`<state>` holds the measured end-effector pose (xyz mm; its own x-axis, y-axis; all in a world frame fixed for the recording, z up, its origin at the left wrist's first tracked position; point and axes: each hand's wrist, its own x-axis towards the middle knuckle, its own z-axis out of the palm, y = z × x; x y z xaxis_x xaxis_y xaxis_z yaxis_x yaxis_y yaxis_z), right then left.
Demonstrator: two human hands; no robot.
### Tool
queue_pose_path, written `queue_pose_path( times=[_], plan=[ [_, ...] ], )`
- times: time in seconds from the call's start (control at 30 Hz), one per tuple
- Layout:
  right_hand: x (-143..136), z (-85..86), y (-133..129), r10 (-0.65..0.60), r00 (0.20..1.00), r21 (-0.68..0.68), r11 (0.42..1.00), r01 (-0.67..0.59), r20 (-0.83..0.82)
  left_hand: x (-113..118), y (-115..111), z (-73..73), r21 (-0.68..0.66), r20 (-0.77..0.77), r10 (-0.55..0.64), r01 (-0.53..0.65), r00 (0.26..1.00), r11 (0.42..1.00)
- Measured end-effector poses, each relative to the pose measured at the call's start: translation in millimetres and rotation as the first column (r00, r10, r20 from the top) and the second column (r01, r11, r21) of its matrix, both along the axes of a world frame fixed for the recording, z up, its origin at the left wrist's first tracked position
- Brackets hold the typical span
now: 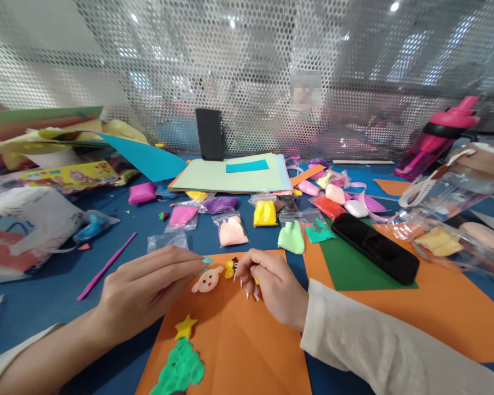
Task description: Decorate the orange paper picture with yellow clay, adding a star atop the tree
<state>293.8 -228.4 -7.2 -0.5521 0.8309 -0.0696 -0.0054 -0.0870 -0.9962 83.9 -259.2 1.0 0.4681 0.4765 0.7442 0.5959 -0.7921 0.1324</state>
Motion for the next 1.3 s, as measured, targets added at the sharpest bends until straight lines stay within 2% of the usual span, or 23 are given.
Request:
queue_pose_path(
  times=[0.1,0.23,0.37,0.53,0.63,0.7,0.8,0.9,1.0,1.07,1.1,1.13,1.17,1.2,1.27,1.3],
  plan=[
    [2,1.4,-2,0.007,0.999,-0.016,1.0,-0.006,0.047,0,0,2.5,-0.015,0.006,-0.03,0.03,1.0,0.999],
    [4,4.4,-5,0.09,0.989,-0.019,0.996,-0.089,0.114,-1,-1,7.9,-0.011,0.04,0.006,-0.006,0.999,1.0],
    [3,8.9,-8,0.062,0.969,0.206,0.972,-0.113,0.238,-2,-2,10.1,-0.041,0.045,0.005,-0.003,0.999,0.999],
    [4,7.8,-11,-0.022,0.948,0.466,0.874,-0.136,0.318,-2,-3,9.0,-0.072,0.059,0.011,-0.007,0.998,0.997],
    [4,1.9,-11,-0.089,0.905,0.605,0.77,-0.202,0.417,0,-5,9.1,-0.09,0.053,0.034,-0.029,0.998,0.995],
    [0,-1.5,-10,-0.129,0.847,0.672,0.674,-0.307,0.516,2,-5,9.0,-0.079,0.048,0.031,-0.028,0.998,0.997],
    [-10,-3.6,-6,-0.208,0.739,0.712,0.521,-0.472,0.641,3,-5,7.8,-0.042,0.054,0.005,-0.003,0.999,0.999],
    [-21,-3.4,-1,-0.294,0.668,0.725,0.387,-0.57,0.683,0,-4,6.4,-0.068,0.059,-0.009,0.013,0.998,0.998],
    [-27,-2.7,5,-0.333,0.682,0.758,0.254,-0.6,0.651,-6,-4,6.3,-0.152,0.104,0.033,-0.016,0.994,0.988],
    [-28,-0.5,8,-0.331,0.724,0.796,0.221,-0.564,0.605,-8,-4,6.9,-0.187,0.142,0.065,-0.038,0.988,0.982],
    [-28,1.5,9,-0.318,0.754,0.818,0.245,-0.521,0.575,-9,-4,7.3,-0.195,0.154,0.079,-0.048,0.985,0.98],
    [-28,4.1,9,-0.293,0.789,0.834,0.31,-0.456,0.54,-9,-4,7.8,-0.195,0.162,0.089,-0.057,0.983,0.979],
    [-28,7.1,8,-0.259,0.827,0.831,0.413,-0.371,0.498,-9,-4,8.5,-0.19,0.168,0.099,-0.066,0.981,0.979],
    [-28,10.2,7,-0.218,0.868,0.794,0.544,-0.272,0.447,-8,-4,9.2,-0.181,0.175,0.104,-0.072,0.979,0.981],
    [-29,15.2,5,-0.124,0.937,0.574,0.813,-0.093,0.327,-7,-5,10.7,-0.149,0.174,0.091,-0.065,0.981,0.987],
    [-29,16.4,4,-0.083,0.962,0.425,0.905,-0.038,0.262,-6,-5,11.2,-0.125,0.161,0.076,-0.056,0.984,0.991]
  ],
)
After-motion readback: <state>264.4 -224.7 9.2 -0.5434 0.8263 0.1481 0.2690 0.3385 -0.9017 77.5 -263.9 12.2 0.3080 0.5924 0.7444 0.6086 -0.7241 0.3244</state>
